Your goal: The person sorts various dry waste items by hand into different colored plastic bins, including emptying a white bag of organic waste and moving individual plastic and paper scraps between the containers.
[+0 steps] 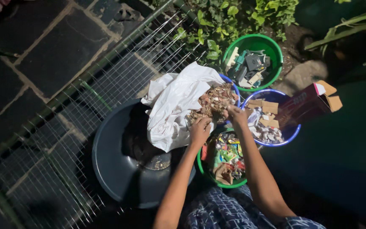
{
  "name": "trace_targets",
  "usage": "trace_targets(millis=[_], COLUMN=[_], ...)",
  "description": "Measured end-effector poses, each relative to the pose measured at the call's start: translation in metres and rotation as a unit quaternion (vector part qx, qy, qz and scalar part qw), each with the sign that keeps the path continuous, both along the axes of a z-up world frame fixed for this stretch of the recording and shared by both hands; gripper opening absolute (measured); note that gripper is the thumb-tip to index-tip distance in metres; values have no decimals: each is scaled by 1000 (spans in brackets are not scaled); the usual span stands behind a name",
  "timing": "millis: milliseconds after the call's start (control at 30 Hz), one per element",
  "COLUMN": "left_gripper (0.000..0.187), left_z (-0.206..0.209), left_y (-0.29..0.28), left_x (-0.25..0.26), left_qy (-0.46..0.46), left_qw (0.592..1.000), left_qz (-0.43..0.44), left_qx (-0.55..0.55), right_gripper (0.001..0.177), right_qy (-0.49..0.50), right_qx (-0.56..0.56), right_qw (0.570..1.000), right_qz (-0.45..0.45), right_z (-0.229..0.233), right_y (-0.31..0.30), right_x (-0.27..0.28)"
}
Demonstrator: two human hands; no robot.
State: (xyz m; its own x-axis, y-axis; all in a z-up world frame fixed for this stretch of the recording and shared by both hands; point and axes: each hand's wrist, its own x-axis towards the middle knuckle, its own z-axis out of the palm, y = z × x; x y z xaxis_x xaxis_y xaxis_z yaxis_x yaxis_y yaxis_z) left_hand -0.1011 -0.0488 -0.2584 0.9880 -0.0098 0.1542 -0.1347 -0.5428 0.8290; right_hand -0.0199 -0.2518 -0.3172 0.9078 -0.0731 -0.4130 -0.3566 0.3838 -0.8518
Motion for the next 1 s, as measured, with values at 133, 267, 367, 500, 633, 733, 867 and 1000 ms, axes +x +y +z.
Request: trace_targets(millis=[133,267,367,500,633,733,867,1000], left_gripper=[29,30,33,17,14,12,21,46], left_z=[-5,-6,-12,-26,-34,-45,-60,-70], left_y=[-19,-34,-44,-51,-53,-55,-55,-55], left_x=[-8,-21,-31,-50,-75,-91,-110,-119], left_qy=[88,61,41,146,201,206,222,80], left_qw=[985,984,969,931,872,873,881,965], left_qz=[1,-7,-38,-55,-21,-9,-11,-52], left_qx=[-151,-169,-240,-329,-446,-443,-418,-246], right_gripper=[34,43,38,38,40,44,47,53], right_qy=[41,69,-70,30,62,121,118,97], right_qx=[176,183,209,126,132,119,81,115], right_qw=[983,976,959,987,989,983,989,988], right_qz=[36,94,178,96,-4,-69,-27,-26], right_z=[16,25,30,40,36,33,24,13], right_y=[-13,-25,-29,-29,-40,-49,-53,-49], right_x=[-42,-84,-118,-156,-194,-218,-236,-245])
